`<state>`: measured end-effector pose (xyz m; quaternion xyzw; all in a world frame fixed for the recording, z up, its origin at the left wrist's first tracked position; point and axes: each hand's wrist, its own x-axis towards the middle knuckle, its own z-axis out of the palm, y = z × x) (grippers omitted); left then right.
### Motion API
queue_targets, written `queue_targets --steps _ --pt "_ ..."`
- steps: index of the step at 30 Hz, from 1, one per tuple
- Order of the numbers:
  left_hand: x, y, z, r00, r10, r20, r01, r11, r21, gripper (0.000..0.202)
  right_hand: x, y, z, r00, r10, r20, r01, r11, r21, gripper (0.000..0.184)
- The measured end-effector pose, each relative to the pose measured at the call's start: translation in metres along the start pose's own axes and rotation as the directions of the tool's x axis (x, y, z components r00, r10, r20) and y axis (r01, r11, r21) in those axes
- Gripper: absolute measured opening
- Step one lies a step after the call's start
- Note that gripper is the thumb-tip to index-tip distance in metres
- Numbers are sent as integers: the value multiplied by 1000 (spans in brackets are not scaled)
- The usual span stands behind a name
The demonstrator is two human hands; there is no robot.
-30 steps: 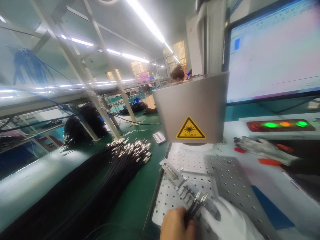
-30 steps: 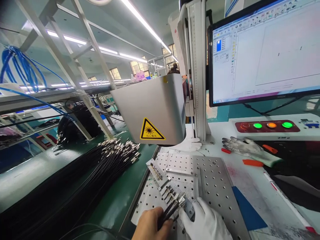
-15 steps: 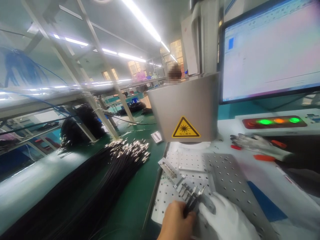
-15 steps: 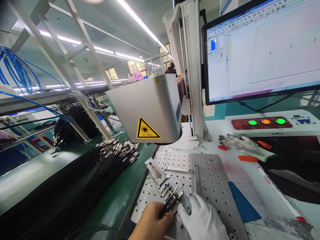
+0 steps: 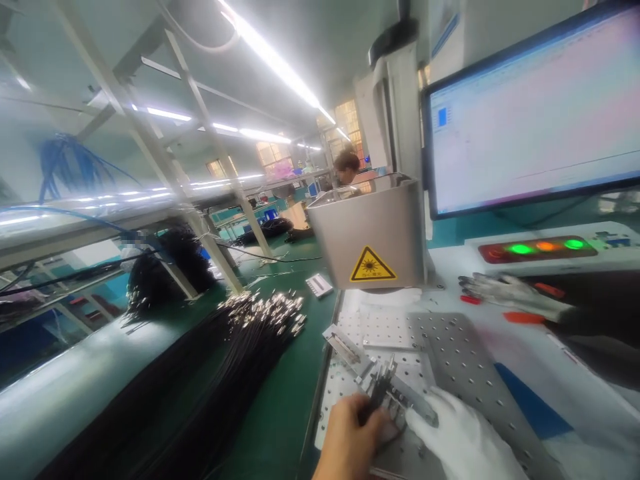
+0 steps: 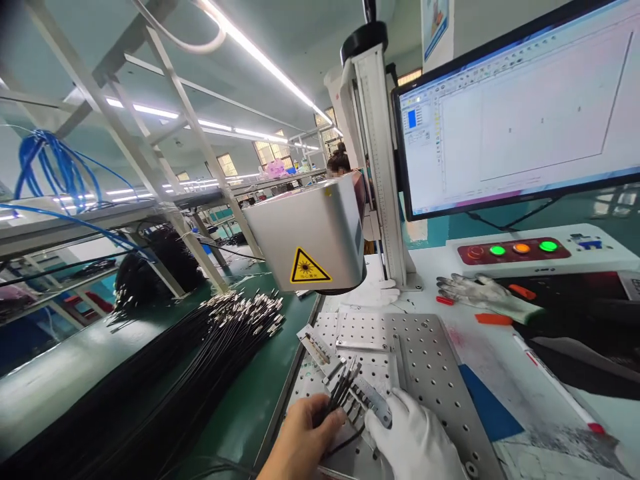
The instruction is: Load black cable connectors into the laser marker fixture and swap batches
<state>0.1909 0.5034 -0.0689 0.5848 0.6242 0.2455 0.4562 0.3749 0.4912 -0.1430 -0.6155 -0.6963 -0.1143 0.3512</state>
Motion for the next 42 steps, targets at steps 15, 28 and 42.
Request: queue_targets --steps 15,28,42 --pt "-19 26 -9 993 -14 -116 74 847 527 30 -7 -13 25 992 124 2 -121 969 -217 20" --pt "-10 12 -6 993 -33 -111 94 786 611 22 -19 1 43 999 2 -54 -8 993 -121 18" --pt "-14 12 -10 994 -86 -62 103 931 350 28 11 -23 5 935 -298 -193 295 955 -44 31"
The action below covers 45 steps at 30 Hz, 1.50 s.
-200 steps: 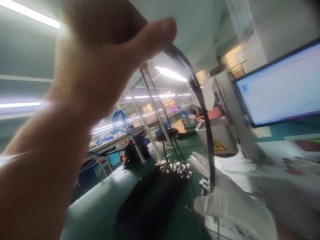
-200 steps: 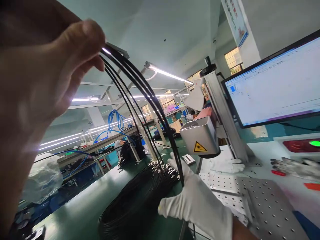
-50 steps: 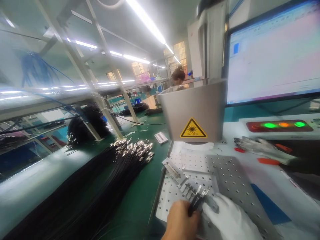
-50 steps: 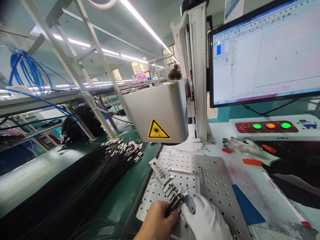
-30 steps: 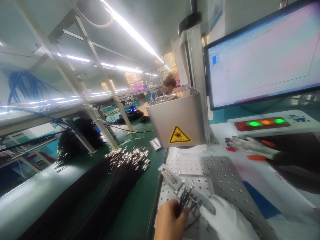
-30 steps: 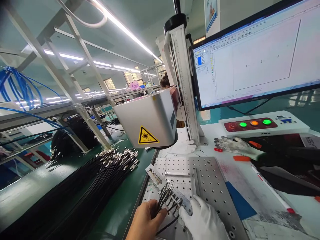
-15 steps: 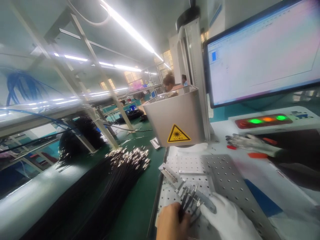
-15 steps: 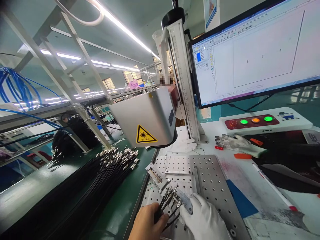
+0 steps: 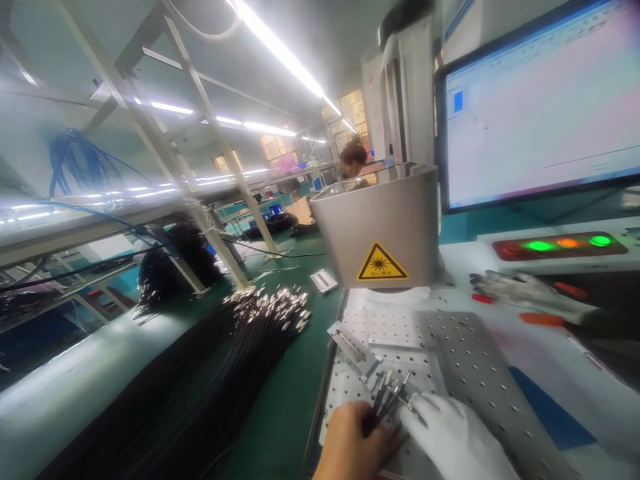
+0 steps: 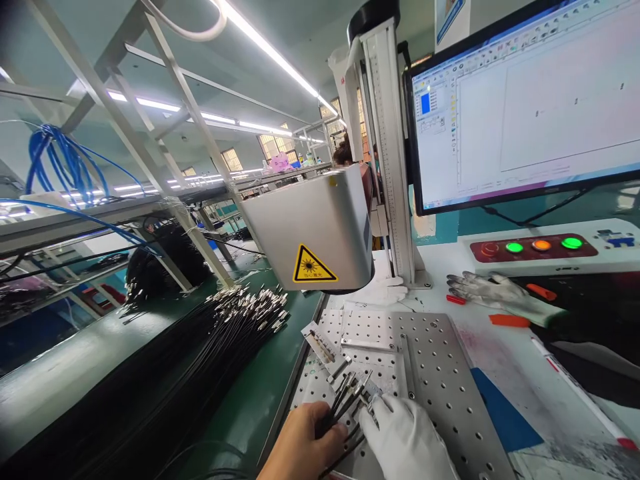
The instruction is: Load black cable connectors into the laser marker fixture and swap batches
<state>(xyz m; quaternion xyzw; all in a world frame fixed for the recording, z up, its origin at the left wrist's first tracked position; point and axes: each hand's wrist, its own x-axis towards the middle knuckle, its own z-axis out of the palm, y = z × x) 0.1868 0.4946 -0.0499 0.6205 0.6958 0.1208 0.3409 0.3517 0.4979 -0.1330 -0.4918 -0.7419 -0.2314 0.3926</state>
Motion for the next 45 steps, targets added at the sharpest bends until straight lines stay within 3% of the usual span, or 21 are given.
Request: queue_targets --steps 4,8,10,14,15,18,19,20,22,24,26,30,32,34,40,45 --pt "9 -8 2 999 36 -28 -39 993 -115 23 3 1 -8 994 60 96 -58 998 -21 27" --pt "15 -12 9 999 15 -31 -23 955 -297 12 1 3 0 995 9 98 -8 1000 -6 25" --pt "15 -9 11 1000 -17 -16 11 944 -331 14 -1 4 3 993 62 99 -62 998 -4 24" --pt "10 1 7 999 -28 -41 18 973 -231 18 -5 4 4 976 62 208 -61 998 -9 24" --pt "8 4 5 997 -23 -70 11 986 -166 17 -5 3 4 983 42 179 -39 999 -21 25" --pt "4 12 2 991 -16 -132 19 1000 24 11 -1 0 3 998 11 -58 -15 997 -76 34" --pt "3 14 2 990 -24 -136 33 998 63 9 1 -1 0 997 -5 -73 -1 997 -83 36" --pt "3 16 3 991 -32 -130 44 995 89 7 4 -1 -3 999 -17 -48 14 997 -76 37" --pt "4 18 3 993 -45 -109 57 992 116 6 7 -1 -13 992 6 124 -1 999 -41 34" --pt "5 20 4 994 -55 -93 66 991 120 8 9 1 -20 967 77 242 -73 997 -27 28" --pt "5 20 3 995 -58 -81 67 992 111 10 5 4 -18 960 109 257 -108 994 -21 25" --pt "3 21 3 997 -38 -69 45 993 107 11 -11 10 11 994 -55 91 46 995 93 34" --pt "2 21 4 997 -21 -74 31 991 132 10 -18 10 24 997 -62 43 55 989 135 38" --pt "1 21 5 997 -5 -79 16 990 139 9 -20 9 30 996 -24 81 15 993 118 40" --pt "1 16 1 999 8 -45 -10 998 -58 21 -9 1 22 962 -52 268 42 998 43 34" --pt "6 5 -1 997 29 -74 -40 986 -159 15 -2 -2 17 976 10 219 -2 999 -40 27"
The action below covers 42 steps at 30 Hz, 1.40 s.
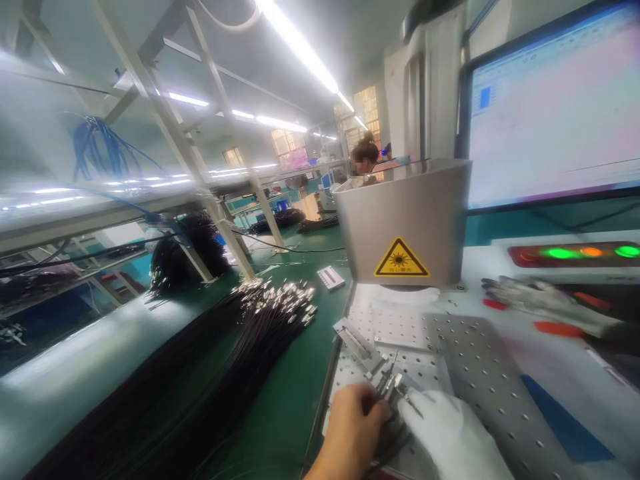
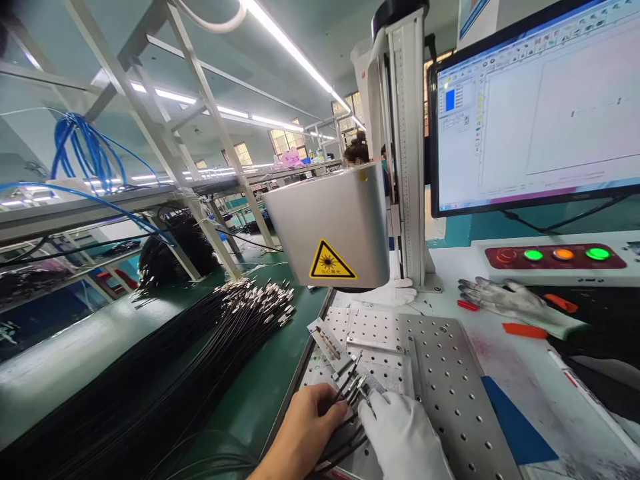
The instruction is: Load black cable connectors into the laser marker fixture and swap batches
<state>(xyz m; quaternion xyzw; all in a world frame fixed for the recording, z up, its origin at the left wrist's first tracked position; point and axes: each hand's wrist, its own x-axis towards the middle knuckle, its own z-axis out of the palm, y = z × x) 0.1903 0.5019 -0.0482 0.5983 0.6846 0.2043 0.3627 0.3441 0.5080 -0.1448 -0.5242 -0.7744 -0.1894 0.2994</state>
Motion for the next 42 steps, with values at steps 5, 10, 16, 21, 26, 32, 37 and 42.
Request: queue_targets --steps 5,10,16,21,26,32,37,42 --pt "11 -14 7 998 -41 -51 36 995 -91 8 3 3 -2 999 -19 37 19 1000 18 25" --pt "5 -4 5 998 -45 -38 45 999 -8 8 1 3 5 989 125 76 -126 992 7 23" --pt "1 8 1 998 -34 -48 40 990 134 7 -3 -2 14 989 121 80 -122 993 4 23" --pt "3 4 3 998 -41 -49 49 981 187 7 -15 5 37 993 113 21 -114 992 44 20" --pt "4 5 2 999 -40 -28 43 991 130 5 -13 18 35 987 -161 20 160 984 73 38" --pt "5 4 2 998 -59 -32 62 991 122 3 4 11 17 974 -139 179 138 990 15 32" --pt "8 -4 -4 1000 -16 -15 17 1000 17 2 7 5 14 985 -126 118 125 992 11 27" --pt "9 -13 -7 997 27 -76 -33 996 -85 4 4 6 22 990 -91 109 86 995 52 32"
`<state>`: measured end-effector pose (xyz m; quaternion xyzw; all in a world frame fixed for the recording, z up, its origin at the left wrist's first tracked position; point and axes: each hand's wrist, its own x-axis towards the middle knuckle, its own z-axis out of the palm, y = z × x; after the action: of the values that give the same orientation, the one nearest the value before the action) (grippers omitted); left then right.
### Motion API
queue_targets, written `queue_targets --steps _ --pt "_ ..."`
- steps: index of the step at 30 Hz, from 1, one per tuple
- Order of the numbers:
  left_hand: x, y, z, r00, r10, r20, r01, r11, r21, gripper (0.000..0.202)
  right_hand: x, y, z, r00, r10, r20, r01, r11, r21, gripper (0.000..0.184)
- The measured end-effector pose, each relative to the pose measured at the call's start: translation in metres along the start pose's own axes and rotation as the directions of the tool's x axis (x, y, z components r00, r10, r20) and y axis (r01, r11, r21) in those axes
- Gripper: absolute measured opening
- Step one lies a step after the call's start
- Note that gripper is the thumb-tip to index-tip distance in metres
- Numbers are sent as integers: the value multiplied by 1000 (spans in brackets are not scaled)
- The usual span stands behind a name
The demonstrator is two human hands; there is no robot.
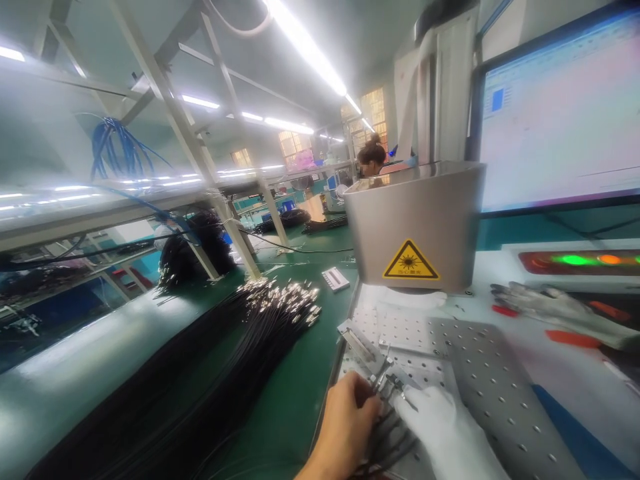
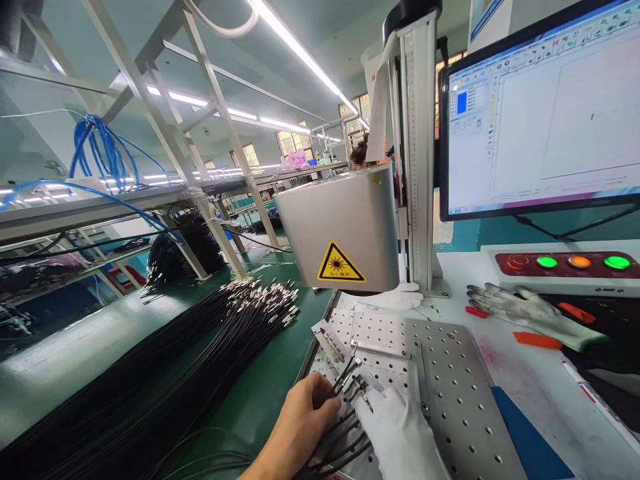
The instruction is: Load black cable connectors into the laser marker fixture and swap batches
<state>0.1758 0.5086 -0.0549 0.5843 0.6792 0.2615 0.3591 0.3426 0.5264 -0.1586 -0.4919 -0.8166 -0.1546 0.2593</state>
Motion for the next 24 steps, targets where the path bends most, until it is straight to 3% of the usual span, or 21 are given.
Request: queue_targets --steps 4,9,12,15,17,24 --pt "-2 3 4 1000 -2 -4 2 999 42 5 1 -1 8 996 93 -2 -93 995 28 23" --pt "0 14 9 998 28 -61 -14 978 209 8 4 -6 -9 995 97 9 -97 995 -32 26" --pt "-1 18 9 997 64 -45 -51 969 243 13 9 -10 -23 972 198 125 -198 980 -11 29" --pt "-2 17 12 989 143 -30 -133 964 232 17 15 -14 -30 895 325 307 -334 942 -22 32" --pt "0 16 15 982 185 -25 -173 953 249 19 19 -15 -33 867 321 381 -344 939 -9 32" --pt "9 14 21 991 131 25 -133 949 287 18 16 -12 -28 863 339 375 -376 926 28 35"
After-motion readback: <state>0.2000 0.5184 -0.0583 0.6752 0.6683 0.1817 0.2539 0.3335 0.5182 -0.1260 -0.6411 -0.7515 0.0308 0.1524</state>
